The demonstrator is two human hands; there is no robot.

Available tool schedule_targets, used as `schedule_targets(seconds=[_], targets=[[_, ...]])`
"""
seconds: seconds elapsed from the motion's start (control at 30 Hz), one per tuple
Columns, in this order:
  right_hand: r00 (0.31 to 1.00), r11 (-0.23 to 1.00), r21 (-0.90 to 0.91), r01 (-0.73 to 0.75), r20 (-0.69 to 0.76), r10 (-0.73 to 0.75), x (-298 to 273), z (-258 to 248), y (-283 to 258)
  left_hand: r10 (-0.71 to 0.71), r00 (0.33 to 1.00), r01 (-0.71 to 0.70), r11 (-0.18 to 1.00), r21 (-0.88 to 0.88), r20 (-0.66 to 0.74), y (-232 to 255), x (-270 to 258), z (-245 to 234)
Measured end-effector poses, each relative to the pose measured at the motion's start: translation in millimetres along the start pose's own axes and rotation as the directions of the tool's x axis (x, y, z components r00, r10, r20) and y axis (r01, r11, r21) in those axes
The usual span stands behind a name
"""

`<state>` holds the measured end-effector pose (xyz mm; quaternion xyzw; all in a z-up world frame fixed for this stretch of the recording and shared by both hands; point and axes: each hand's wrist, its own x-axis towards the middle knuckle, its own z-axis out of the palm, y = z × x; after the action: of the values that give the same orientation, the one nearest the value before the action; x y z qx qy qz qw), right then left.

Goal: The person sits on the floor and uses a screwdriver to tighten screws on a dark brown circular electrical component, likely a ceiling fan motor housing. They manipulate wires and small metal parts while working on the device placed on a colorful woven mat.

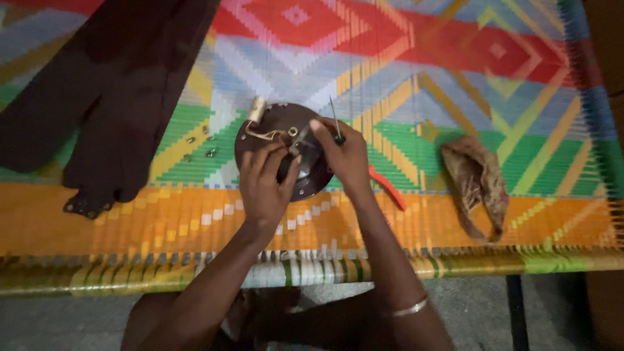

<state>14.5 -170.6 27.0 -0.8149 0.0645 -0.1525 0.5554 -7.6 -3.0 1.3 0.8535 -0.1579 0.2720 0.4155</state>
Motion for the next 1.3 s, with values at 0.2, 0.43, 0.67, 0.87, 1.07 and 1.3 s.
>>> schedule_targets(seconds=[0.2,0.43,0.67,0.87,1.07,1.3], targets=[[0.942,0.924,0.204,-0.322,0.167,0.291,9,15,5,-0.038,0.999,0.038,0.999,-0.02,-0.016,-1,-1,3],[0.887,0.852,0.281,-0.441,0.28,0.367,4,-1,0,-0.046,0.999,0.046,0.999,-0.012,0.008,1,-4,3],[0.894,0.866,0.238,-0.441,0.206,0.398,1,8,0,-0.03,0.999,0.03,0.999,-0.016,0.026,-4,-7,3],[0.916,0.892,0.22,-0.395,0.172,0.363,-1,12,-3,-0.027,1.0,0.027,0.999,-0.037,0.016,-3,-5,3],[0.947,0.92,0.231,-0.317,0.131,0.293,-3,17,3,-0.017,0.999,0.018,1.0,-0.02,0.035,-5,-5,5],[0.997,0.999,0.022,0.023,0.078,-0.024,-16,-21,0,-0.04,0.999,0.041,0.998,-0.048,0.034,-7,-4,8]])
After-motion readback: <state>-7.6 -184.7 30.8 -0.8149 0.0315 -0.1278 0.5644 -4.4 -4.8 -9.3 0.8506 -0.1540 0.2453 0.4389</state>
